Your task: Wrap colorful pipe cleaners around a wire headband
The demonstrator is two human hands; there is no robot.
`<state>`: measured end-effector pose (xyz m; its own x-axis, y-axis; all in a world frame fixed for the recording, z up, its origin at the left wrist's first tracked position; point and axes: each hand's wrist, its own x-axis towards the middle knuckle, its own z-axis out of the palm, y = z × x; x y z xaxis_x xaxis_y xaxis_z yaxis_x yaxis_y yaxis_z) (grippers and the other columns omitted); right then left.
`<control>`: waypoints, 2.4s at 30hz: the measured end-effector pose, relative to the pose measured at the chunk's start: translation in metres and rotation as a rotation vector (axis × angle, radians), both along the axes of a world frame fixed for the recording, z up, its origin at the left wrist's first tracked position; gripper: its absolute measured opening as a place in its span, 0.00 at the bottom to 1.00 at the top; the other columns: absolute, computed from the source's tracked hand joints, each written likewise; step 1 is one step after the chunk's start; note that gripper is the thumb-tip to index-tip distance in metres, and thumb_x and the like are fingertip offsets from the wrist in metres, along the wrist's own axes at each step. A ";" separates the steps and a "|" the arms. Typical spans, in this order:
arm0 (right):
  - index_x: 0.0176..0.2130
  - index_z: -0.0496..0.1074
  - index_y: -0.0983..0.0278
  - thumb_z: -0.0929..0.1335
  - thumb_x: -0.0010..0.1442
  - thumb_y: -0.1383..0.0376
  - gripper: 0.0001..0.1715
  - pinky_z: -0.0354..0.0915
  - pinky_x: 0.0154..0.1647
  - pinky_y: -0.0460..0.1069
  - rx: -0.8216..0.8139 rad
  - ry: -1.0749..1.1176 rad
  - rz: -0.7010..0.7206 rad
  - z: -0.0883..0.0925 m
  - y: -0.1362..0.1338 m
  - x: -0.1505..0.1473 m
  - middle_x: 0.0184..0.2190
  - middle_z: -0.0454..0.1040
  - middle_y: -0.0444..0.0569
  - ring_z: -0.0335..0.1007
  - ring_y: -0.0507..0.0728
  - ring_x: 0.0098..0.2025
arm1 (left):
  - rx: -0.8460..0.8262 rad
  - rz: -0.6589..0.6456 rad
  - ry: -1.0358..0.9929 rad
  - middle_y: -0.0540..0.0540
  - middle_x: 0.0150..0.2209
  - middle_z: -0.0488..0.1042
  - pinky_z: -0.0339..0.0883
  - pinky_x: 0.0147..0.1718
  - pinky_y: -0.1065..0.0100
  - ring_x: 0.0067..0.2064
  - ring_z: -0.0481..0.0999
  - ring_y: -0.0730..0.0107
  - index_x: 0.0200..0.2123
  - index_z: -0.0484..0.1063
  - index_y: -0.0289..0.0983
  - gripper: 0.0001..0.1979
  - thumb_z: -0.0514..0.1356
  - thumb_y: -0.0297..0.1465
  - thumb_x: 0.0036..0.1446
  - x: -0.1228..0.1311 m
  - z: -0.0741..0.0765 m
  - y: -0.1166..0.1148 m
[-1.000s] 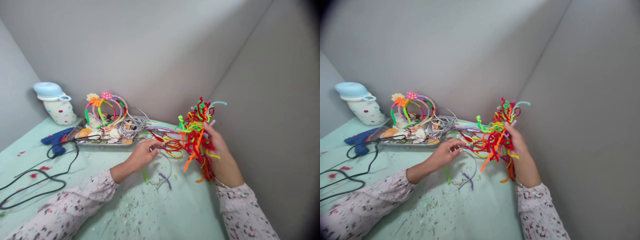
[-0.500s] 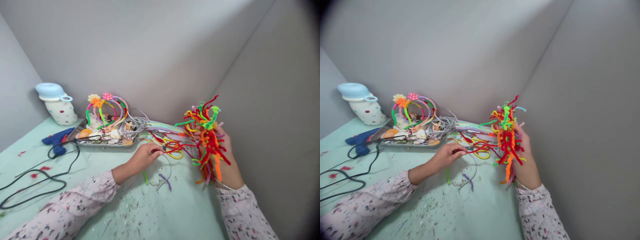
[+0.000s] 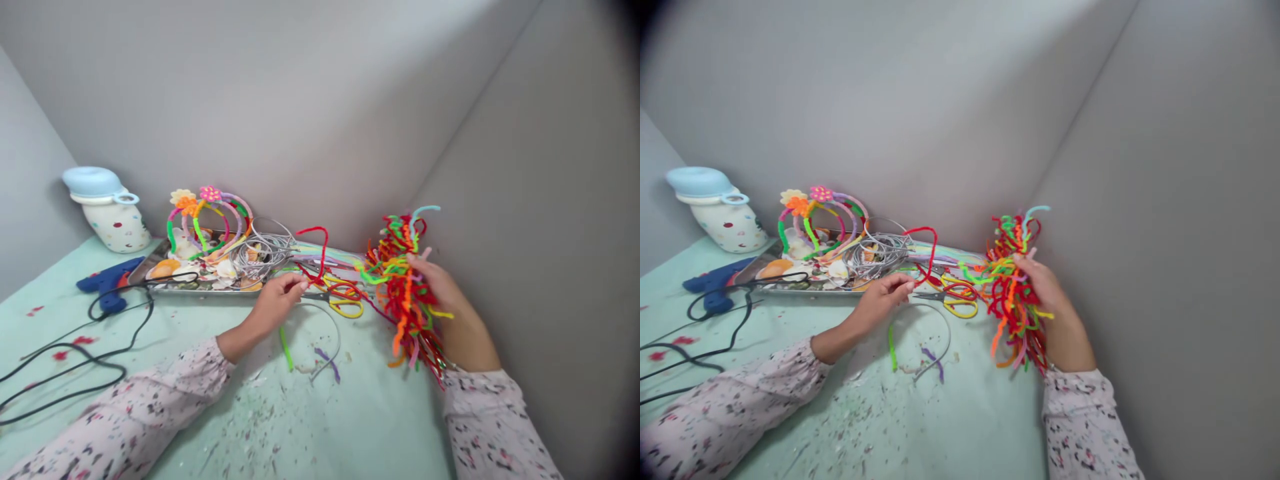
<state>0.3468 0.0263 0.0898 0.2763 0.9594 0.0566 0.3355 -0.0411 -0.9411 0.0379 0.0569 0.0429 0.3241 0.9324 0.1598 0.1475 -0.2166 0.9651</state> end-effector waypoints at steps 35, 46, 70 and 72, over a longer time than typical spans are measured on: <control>0.29 0.72 0.60 0.66 0.59 0.54 0.15 0.54 0.23 0.46 0.222 0.508 0.048 -0.092 0.001 -0.151 0.20 0.65 0.41 0.57 0.50 0.22 | -0.510 -0.238 -0.270 0.51 0.23 0.73 0.50 0.13 0.76 0.15 0.68 0.80 0.31 0.65 0.35 0.10 0.57 0.37 0.57 0.001 -0.030 -0.031; 0.28 0.71 0.63 0.65 0.59 0.51 0.19 0.54 0.23 0.46 0.283 0.458 -0.032 -0.086 0.000 -0.154 0.19 0.64 0.40 0.56 0.49 0.21 | -0.521 -0.246 -0.229 0.55 0.18 0.68 0.46 0.11 0.77 0.11 0.61 0.82 0.29 0.62 0.36 0.11 0.54 0.38 0.58 0.003 -0.018 -0.038; 0.26 0.69 0.63 0.69 0.56 0.55 0.16 0.57 0.23 0.46 0.233 0.358 0.169 -0.085 -0.003 -0.156 0.20 0.68 0.40 0.59 0.49 0.21 | -0.062 0.104 -0.001 0.51 0.26 0.72 0.60 0.24 0.72 0.23 0.68 0.74 0.34 0.71 0.36 0.11 0.56 0.39 0.57 -0.006 -0.029 -0.032; 0.26 0.68 0.63 0.69 0.56 0.55 0.16 0.57 0.24 0.46 0.233 0.381 0.164 -0.088 -0.002 -0.155 0.20 0.68 0.40 0.60 0.49 0.21 | -0.051 0.101 0.004 0.51 0.24 0.71 0.60 0.24 0.72 0.23 0.68 0.75 0.31 0.70 0.36 0.12 0.56 0.39 0.58 -0.006 -0.027 -0.032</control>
<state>0.1920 0.0244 0.0021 0.1649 0.9659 0.1994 -0.0511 0.2103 -0.9763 0.0315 0.0245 0.0156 0.2290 0.9671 0.1103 0.1700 -0.1513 0.9737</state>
